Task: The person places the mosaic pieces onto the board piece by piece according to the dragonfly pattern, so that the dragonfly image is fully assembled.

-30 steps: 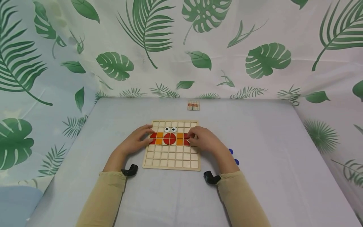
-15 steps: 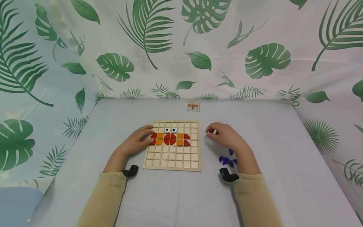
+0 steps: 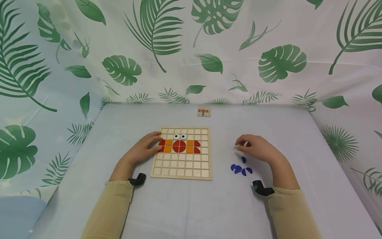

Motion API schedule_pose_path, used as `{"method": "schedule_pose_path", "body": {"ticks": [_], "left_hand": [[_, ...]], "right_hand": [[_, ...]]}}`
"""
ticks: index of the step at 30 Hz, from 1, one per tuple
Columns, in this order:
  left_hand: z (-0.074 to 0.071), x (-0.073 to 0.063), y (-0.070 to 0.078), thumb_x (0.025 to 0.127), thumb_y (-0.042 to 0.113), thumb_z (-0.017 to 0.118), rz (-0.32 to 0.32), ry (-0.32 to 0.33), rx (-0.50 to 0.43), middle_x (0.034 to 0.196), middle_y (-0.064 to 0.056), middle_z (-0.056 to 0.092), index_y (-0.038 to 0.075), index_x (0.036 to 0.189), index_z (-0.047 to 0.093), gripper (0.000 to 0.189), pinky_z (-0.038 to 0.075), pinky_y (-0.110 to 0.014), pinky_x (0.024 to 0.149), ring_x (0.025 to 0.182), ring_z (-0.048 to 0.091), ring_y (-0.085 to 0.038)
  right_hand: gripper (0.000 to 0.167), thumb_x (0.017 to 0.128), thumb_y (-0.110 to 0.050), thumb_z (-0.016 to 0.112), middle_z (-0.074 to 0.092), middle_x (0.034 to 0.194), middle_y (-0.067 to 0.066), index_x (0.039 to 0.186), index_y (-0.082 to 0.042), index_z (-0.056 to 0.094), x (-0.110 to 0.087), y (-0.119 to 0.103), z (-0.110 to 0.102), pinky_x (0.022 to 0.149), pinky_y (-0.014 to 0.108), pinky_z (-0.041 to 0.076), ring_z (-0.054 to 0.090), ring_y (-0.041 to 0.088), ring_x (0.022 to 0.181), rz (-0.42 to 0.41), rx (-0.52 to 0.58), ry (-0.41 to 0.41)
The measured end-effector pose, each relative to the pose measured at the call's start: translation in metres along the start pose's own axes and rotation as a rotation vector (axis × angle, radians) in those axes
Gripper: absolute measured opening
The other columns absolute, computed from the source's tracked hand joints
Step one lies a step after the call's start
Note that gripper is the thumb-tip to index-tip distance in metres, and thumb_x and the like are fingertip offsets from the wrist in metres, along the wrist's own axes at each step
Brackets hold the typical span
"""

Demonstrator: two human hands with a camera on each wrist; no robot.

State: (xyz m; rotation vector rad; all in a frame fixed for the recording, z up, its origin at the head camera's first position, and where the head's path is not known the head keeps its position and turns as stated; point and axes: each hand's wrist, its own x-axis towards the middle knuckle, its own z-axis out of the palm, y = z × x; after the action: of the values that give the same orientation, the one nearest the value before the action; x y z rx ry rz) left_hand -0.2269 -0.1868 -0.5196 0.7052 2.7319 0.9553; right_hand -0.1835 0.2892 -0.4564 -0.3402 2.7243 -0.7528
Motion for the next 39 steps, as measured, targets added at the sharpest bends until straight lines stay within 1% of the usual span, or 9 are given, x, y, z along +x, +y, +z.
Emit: {"method": "schedule_pose_path", "body": {"ticks": [6, 10, 13, 17, 20, 26, 31, 39], "left_hand": [[0.001, 0.000, -0.002, 0.098, 0.038, 0.060, 0.002, -0.002, 0.005, 0.158, -0.003, 0.036, 0.019, 0.130, 0.057, 0.037, 0.024, -0.052, 0.122, 0.150, 0.027, -0.030], [0.000, 0.001, -0.002, 0.098, 0.038, 0.060, -0.004, 0.000, 0.005, 0.158, -0.003, 0.036, 0.020, 0.129, 0.058, 0.037, 0.024, -0.052, 0.122, 0.150, 0.027, -0.029], [0.000, 0.001, -0.001, 0.098, 0.038, 0.060, -0.003, 0.003, 0.000, 0.158, -0.003, 0.037, 0.020, 0.129, 0.058, 0.036, 0.024, -0.052, 0.122, 0.150, 0.027, -0.029], [-0.001, 0.000, 0.000, 0.098, 0.037, 0.060, -0.007, -0.001, -0.006, 0.158, -0.003, 0.036, 0.019, 0.129, 0.058, 0.036, 0.023, -0.051, 0.123, 0.150, 0.026, -0.029], [-0.001, 0.000, 0.000, 0.098, 0.037, 0.060, -0.014, -0.007, -0.006, 0.159, -0.002, 0.036, 0.020, 0.129, 0.058, 0.035, 0.023, -0.051, 0.123, 0.151, 0.026, -0.029], [-0.001, 0.000, 0.001, 0.098, 0.037, 0.060, -0.024, -0.012, -0.011, 0.159, -0.002, 0.035, 0.020, 0.129, 0.058, 0.035, 0.022, -0.050, 0.123, 0.151, 0.025, -0.028], [-0.001, 0.000, 0.000, 0.098, 0.037, 0.060, -0.021, -0.009, -0.016, 0.159, -0.001, 0.036, 0.021, 0.129, 0.058, 0.034, 0.023, -0.051, 0.123, 0.151, 0.026, -0.028], [0.000, 0.001, -0.002, 0.098, 0.036, 0.060, -0.009, -0.006, -0.016, 0.159, -0.001, 0.036, 0.021, 0.129, 0.058, 0.035, 0.023, -0.050, 0.123, 0.150, 0.026, -0.027]], "right_hand": [[0.023, 0.093, -0.031, 0.068, 0.067, 0.109, -0.001, 0.115, -0.021, 0.067, -0.009, 0.018, 0.002, 0.078, 0.031, 0.050, 0.055, 0.019, 0.098, 0.014, 0.029, -0.055], [0.024, 0.092, -0.027, 0.070, 0.067, 0.110, -0.002, 0.114, -0.021, 0.067, -0.011, 0.027, 0.005, 0.080, 0.029, 0.050, 0.056, 0.017, 0.099, -0.025, 0.043, -0.070], [0.026, 0.090, -0.028, 0.072, 0.065, 0.113, -0.004, 0.115, -0.022, 0.065, -0.011, 0.031, 0.009, 0.083, 0.026, 0.050, 0.054, 0.016, 0.102, -0.065, 0.046, -0.083], [0.033, 0.087, -0.031, 0.076, 0.062, 0.114, -0.005, 0.116, -0.024, 0.063, -0.011, 0.034, 0.014, 0.085, 0.023, 0.048, 0.052, 0.015, 0.102, -0.085, 0.039, -0.102], [0.036, 0.086, -0.033, 0.077, 0.059, 0.113, -0.004, 0.116, -0.023, 0.061, -0.011, 0.035, 0.015, 0.083, 0.022, 0.047, 0.050, 0.015, 0.101, -0.080, 0.032, -0.112], [0.032, 0.086, -0.031, 0.077, 0.058, 0.109, -0.005, 0.112, -0.025, 0.060, -0.009, 0.036, 0.017, 0.082, 0.022, 0.047, 0.050, 0.016, 0.098, -0.064, 0.012, -0.122], [0.027, 0.087, -0.027, 0.076, 0.058, 0.107, -0.007, 0.109, -0.025, 0.061, -0.007, 0.037, 0.018, 0.081, 0.023, 0.047, 0.050, 0.014, 0.097, -0.083, -0.005, -0.117], [0.028, 0.087, -0.029, 0.076, 0.059, 0.107, -0.006, 0.109, -0.023, 0.061, -0.007, 0.039, 0.018, 0.084, 0.023, 0.048, 0.050, 0.015, 0.099, -0.091, -0.005, -0.101]]}}
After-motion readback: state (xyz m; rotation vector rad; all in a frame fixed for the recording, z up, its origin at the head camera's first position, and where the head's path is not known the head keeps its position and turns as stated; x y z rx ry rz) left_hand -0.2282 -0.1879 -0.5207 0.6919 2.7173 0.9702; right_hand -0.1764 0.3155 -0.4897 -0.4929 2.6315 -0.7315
